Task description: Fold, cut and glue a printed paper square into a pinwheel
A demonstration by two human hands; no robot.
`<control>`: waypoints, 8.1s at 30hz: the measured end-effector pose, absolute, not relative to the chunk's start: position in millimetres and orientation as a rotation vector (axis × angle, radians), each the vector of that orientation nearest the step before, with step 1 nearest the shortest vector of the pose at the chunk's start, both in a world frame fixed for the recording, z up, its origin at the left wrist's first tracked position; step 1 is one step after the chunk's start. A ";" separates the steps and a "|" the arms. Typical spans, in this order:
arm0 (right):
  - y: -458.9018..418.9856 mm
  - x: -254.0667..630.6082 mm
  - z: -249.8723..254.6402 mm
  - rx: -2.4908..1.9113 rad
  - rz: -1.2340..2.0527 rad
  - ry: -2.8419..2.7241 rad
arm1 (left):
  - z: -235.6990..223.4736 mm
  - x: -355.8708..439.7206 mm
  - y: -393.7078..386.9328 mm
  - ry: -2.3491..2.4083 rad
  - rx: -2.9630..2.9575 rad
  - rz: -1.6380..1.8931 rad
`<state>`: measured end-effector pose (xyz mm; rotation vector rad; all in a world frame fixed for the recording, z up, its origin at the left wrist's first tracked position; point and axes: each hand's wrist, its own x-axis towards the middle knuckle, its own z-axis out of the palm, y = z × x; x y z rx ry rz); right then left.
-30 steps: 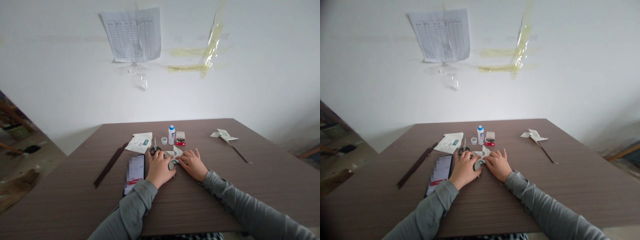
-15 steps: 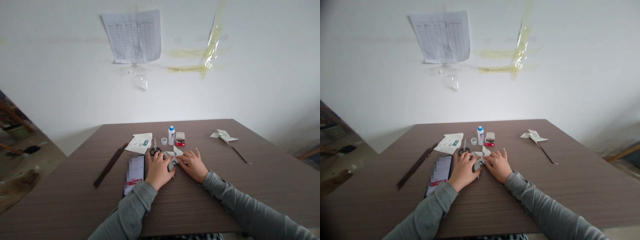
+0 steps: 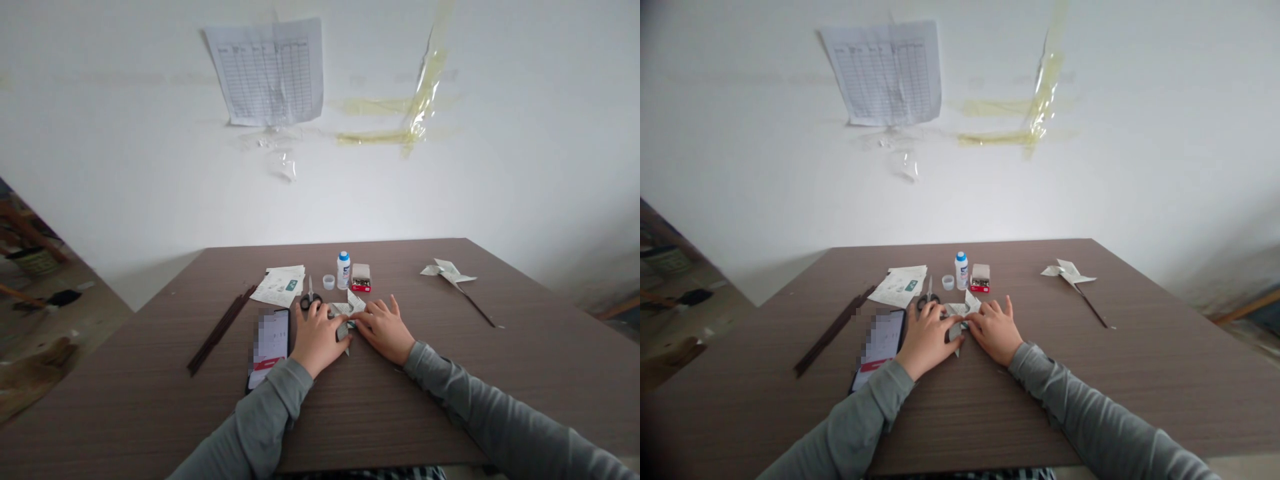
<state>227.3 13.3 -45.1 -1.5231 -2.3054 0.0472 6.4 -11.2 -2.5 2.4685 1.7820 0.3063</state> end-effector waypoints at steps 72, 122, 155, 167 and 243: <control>28.5 243.5 -69.9 -1.424 0.129 -2.241 | -10.2 9.1 -15.0 1.804 2.402 0.295; 23.3 242.5 -59.5 -1.429 0.148 -2.280 | -6.3 2.6 -16.1 1.767 2.391 0.330; 21.6 239.3 -52.1 -1.448 0.184 -2.327 | -2.1 5.0 -16.5 1.785 2.374 0.264; 22.4 242.3 -53.3 -1.458 0.146 -2.315 | -15.7 1.7 -19.3 1.769 2.434 0.352; 24.3 237.9 -62.1 -1.459 0.119 -2.244 | -4.6 4.0 -15.6 1.775 2.365 0.316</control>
